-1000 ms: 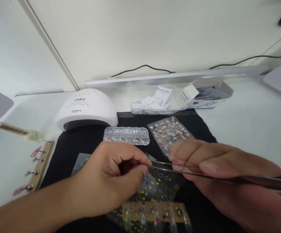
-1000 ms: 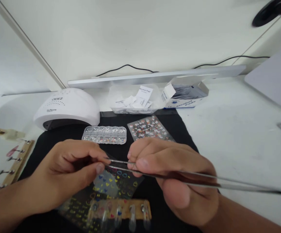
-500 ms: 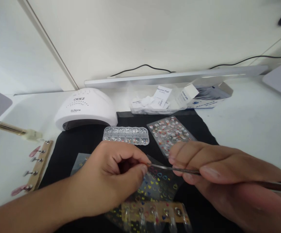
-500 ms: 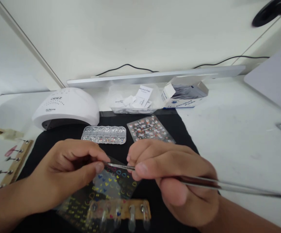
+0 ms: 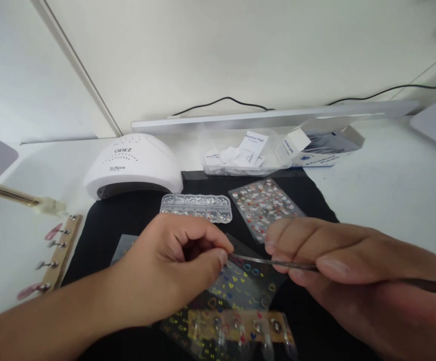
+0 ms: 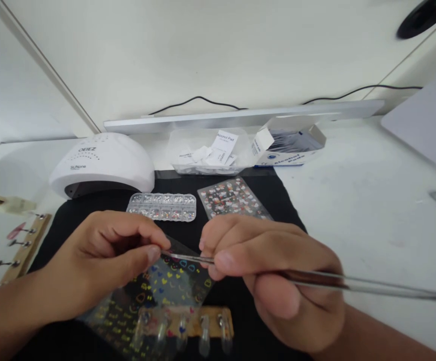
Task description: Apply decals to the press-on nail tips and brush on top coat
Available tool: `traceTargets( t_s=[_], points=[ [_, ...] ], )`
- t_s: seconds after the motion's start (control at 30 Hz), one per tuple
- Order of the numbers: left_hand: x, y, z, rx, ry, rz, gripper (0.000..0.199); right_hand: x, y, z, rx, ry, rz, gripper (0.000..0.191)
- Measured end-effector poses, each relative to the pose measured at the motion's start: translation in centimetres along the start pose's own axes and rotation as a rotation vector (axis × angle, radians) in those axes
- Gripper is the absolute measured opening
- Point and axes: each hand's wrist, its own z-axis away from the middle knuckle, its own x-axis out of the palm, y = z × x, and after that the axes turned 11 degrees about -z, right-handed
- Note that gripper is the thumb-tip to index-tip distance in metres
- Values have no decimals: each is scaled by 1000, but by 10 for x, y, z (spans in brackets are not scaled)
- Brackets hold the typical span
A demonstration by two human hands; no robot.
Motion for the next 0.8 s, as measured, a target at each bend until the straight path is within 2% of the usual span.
traceTargets(
  t_s=[0.43, 0.6, 0.8],
  points=[
    [-3, -5, 2, 221, 19, -181, 19, -10, 1, 2, 20, -121, 17, 30],
    [-4, -4, 1, 206, 12, -172, 19, -6, -3, 0, 59, -101, -61, 32],
    [-2, -3, 1, 106, -16, -87, 17, -5, -6, -4, 92, -110, -68, 27]
  ],
)
